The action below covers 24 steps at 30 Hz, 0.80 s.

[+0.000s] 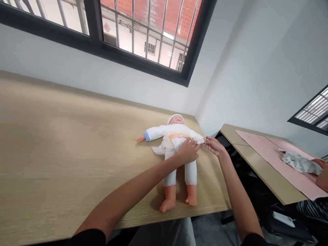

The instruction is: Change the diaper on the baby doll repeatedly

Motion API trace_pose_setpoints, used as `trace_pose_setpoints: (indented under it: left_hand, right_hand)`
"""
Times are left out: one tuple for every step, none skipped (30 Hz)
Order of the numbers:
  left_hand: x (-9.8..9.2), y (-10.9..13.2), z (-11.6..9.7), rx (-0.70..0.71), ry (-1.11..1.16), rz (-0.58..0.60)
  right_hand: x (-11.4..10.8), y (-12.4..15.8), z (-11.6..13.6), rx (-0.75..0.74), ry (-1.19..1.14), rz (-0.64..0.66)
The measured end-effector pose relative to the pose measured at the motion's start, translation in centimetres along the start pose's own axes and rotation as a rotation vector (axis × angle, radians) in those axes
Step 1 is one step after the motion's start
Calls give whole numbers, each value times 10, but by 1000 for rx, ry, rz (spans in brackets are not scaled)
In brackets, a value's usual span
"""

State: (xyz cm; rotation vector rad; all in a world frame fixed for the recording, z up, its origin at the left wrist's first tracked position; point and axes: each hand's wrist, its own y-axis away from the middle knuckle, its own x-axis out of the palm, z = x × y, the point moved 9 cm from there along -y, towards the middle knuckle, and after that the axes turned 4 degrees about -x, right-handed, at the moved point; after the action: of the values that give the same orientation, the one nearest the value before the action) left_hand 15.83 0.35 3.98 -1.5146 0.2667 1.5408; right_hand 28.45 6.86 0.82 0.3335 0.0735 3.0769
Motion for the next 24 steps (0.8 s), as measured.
trace_pose_setpoints:
  left_hand:
    - [1, -1, 1, -7, 12, 7]
    - [2, -2, 2, -16, 24, 11]
    - [2, -3, 2, -25, 33, 15]
    - [2, -3, 3, -34, 36, 19]
    - [1, -3, 3, -43, 35, 25]
    - [0, -3, 3, -53, 30, 29]
    - [-2, -3, 2, -59, 26, 27]
    - [-5, -2, 2, -64, 27, 19]
    - [-8, -2, 1, -65, 34, 5]
    - [-10, -2, 1, -64, 48, -10]
    - [-12, -2, 1, -61, 66, -22]
    - [-12, -2, 2, -58, 85, -26]
    - [-11, -3, 2, -56, 100, -22]
    - [-9, -3, 3, -51, 112, -13]
    - [-7, -3, 3, -44, 120, -1]
    - [-5, -3, 3, -38, 122, 7]
    - [-3, -3, 3, -34, 117, 13]
    - [-2, -2, 2, -34, 105, 16]
    - [-2, -2, 1, -40, 90, 16]
    - [-2, -2, 0, -52, 71, 15]
    - [-2, -2, -1, -70, 51, 12]
    - [-2, -1, -2, -89, 30, 7]
    - [-3, -1, -4, -103, 7, 0]
    - [-4, -1, -7, -111, -15, -10]
  right_hand:
    - [2, 2, 2, -10, 5, 3]
    - [4, 3, 4, -20, 16, 8]
    - [7, 3, 6, -28, 30, 13]
    - [9, 3, 7, -32, 46, 14]
    - [10, 3, 8, -31, 64, 10]
    - [11, 2, 9, -27, 83, 2]
    - [12, 1, 10, -22, 101, -5]
    - [12, 0, 10, -16, 118, -12]
    - [13, -1, 10, -10, 133, -16]
    - [14, -1, 11, -6, 145, -14]
    - [15, 0, 12, -7, 153, -7]
    - [17, 1, 13, -13, 155, 5]
    - [19, 2, 14, -24, 153, 22]
    - [21, 4, 16, -37, 147, 39]
    - [23, 5, 18, -49, 140, 55]
    - [25, 7, 19, -56, 135, 63]
    - [25, 7, 19, -51, 135, 62]
    - [25, 7, 18, -36, 140, 52]
    - [24, 6, 17, -17, 149, 35]
    - [22, 5, 16, 3, 161, 15]
    - [19, 3, 15, 18, 172, -4]
    - [17, 0, 15, 27, 182, -18]
    - [15, -3, 15, 31, 193, -29]
    - [12, -6, 15, 33, 207, -37]
